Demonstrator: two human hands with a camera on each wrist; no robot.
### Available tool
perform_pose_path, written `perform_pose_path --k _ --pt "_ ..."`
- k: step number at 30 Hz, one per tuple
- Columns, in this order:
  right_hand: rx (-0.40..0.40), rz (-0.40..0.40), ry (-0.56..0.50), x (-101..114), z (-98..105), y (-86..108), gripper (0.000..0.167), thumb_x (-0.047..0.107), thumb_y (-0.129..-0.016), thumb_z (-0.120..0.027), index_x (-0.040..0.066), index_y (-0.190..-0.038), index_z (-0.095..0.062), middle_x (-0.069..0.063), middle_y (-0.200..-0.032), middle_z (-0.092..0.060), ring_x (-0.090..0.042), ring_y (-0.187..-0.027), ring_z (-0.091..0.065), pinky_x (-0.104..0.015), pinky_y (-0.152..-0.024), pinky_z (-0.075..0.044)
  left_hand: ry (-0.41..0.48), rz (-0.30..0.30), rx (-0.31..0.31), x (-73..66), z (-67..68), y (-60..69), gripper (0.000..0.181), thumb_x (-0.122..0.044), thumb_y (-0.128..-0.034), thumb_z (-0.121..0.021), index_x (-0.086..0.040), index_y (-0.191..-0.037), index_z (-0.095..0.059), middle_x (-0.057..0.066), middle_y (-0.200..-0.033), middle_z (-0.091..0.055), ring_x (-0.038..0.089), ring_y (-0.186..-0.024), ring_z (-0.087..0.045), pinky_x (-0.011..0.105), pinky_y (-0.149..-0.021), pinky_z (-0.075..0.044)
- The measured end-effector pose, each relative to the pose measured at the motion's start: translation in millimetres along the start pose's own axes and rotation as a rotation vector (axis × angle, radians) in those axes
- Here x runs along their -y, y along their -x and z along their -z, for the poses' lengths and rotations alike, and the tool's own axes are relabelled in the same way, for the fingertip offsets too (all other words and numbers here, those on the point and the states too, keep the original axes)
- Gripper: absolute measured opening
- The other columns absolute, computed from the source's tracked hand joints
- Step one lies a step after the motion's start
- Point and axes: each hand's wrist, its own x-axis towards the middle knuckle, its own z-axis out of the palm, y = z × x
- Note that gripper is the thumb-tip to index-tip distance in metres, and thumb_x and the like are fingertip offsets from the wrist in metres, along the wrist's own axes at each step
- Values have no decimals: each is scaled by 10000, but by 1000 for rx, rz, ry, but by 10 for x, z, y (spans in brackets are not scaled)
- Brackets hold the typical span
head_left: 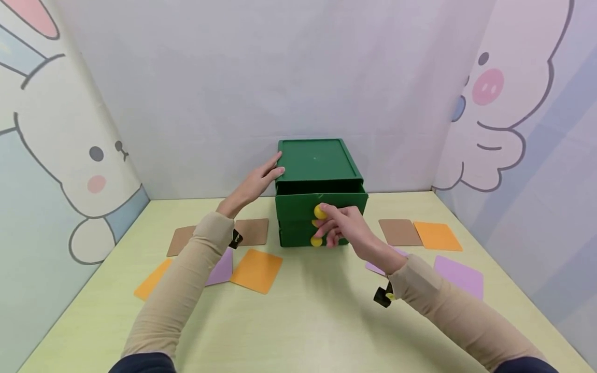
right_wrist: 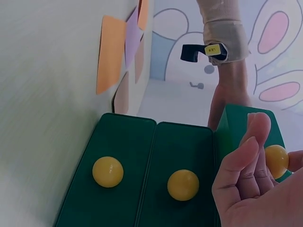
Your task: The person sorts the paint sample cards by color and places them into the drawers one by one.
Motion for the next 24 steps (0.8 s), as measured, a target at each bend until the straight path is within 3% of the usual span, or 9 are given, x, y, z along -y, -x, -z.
perform_pose_path --k 15,24 --pt "0 -11 23 48 4 120 582 485 -950 -548 -85 -937 -666 -53 -676 -717 -141 -467 -589 -232 -490 -479 27 -10 -8 1 5 -33 622 -497 -1015 -370 -324 -1558 -121 -3 -1623 -179 214 -1489 -235 477 -1178 -277" --pt "12 -34 41 38 -10 194 598 507 -944 -546 -80 -930 -659 -52 -674 -712 -152 -471 -592 -252 -498 -484 20 6 -14 21 -1 -16 658 -562 -991 -375 -331 -1557 -130 -15 -1620 -190 203 -1481 -259 465 -1181 -277"
